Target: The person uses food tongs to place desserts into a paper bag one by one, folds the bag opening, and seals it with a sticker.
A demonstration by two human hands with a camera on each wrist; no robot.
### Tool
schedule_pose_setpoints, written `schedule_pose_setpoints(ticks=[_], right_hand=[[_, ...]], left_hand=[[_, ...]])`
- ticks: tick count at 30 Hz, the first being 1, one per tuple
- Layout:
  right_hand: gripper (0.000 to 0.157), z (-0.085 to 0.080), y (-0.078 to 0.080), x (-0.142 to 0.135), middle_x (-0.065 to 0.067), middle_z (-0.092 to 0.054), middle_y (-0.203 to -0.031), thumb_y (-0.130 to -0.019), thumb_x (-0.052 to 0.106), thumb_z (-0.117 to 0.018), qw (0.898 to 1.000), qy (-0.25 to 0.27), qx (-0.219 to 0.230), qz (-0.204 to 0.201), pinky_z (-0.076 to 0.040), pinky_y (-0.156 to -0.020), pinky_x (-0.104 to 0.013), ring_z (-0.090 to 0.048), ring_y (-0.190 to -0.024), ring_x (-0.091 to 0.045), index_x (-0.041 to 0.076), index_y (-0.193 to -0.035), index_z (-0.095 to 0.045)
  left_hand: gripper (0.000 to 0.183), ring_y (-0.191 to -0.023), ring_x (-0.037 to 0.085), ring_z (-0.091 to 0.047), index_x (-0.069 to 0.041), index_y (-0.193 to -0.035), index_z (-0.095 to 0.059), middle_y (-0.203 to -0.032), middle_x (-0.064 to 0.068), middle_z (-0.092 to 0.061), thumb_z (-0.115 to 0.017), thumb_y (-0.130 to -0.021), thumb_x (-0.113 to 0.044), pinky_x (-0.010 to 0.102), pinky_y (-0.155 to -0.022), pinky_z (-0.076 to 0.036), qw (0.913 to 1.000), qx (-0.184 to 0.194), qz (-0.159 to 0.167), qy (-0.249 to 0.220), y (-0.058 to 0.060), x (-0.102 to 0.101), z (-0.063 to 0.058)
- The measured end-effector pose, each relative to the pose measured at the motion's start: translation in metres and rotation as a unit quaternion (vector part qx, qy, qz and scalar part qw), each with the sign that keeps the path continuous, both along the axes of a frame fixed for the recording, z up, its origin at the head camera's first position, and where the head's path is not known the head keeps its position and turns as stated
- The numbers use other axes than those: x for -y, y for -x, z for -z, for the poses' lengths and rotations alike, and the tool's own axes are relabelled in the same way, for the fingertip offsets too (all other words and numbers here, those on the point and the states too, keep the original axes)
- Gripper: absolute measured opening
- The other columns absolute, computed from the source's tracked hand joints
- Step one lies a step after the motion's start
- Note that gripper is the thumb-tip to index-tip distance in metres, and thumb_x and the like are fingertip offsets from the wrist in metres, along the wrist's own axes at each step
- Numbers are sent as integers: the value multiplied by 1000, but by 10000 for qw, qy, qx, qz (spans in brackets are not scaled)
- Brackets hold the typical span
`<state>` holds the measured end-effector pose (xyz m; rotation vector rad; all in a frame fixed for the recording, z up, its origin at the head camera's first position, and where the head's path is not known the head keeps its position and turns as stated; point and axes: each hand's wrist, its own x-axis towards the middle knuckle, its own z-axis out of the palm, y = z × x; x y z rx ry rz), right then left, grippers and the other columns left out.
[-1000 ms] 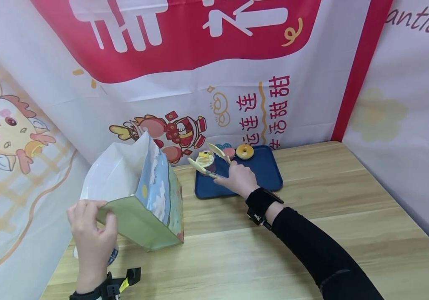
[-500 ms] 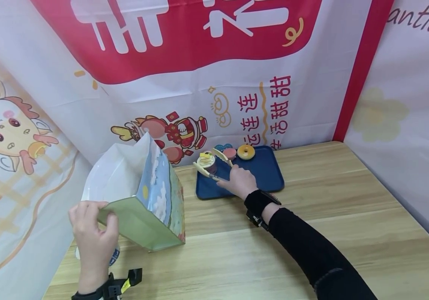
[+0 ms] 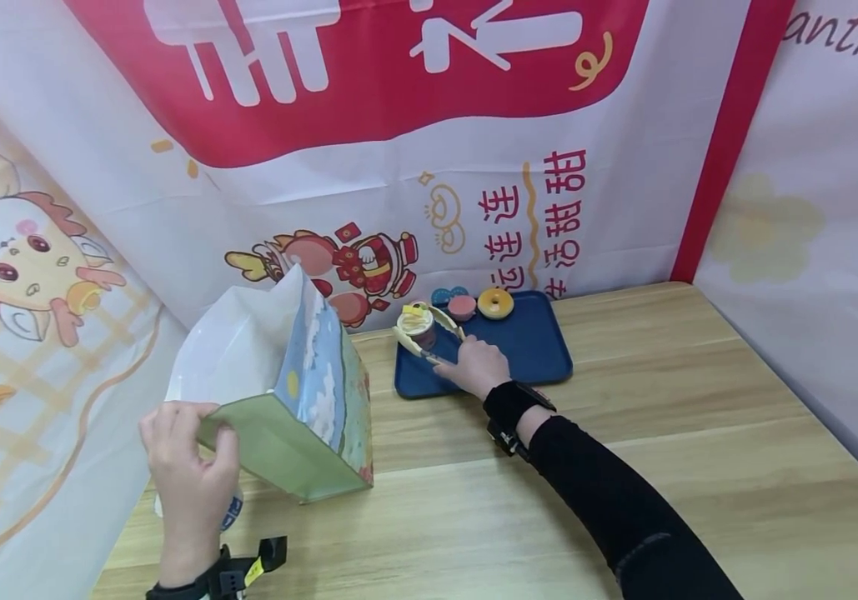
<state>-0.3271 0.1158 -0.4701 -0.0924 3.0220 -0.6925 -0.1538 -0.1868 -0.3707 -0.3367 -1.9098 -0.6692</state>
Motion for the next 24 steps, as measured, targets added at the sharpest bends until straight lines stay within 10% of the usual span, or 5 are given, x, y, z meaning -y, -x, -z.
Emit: schedule_pose_setpoints(ticks=[24], right_hand=[[80, -5, -7, -4, -19, -63, -92, -80, 57, -61, 9996, 197, 147, -153, -50, -57, -39, -59, -71, -27, -7, -124, -48]], left_hand=[[9, -80, 36, -41, 7, -71, -56, -74, 18, -51, -48, -68, 2, 46, -73, -29, 9999, 149, -11, 21, -3, 0, 0]])
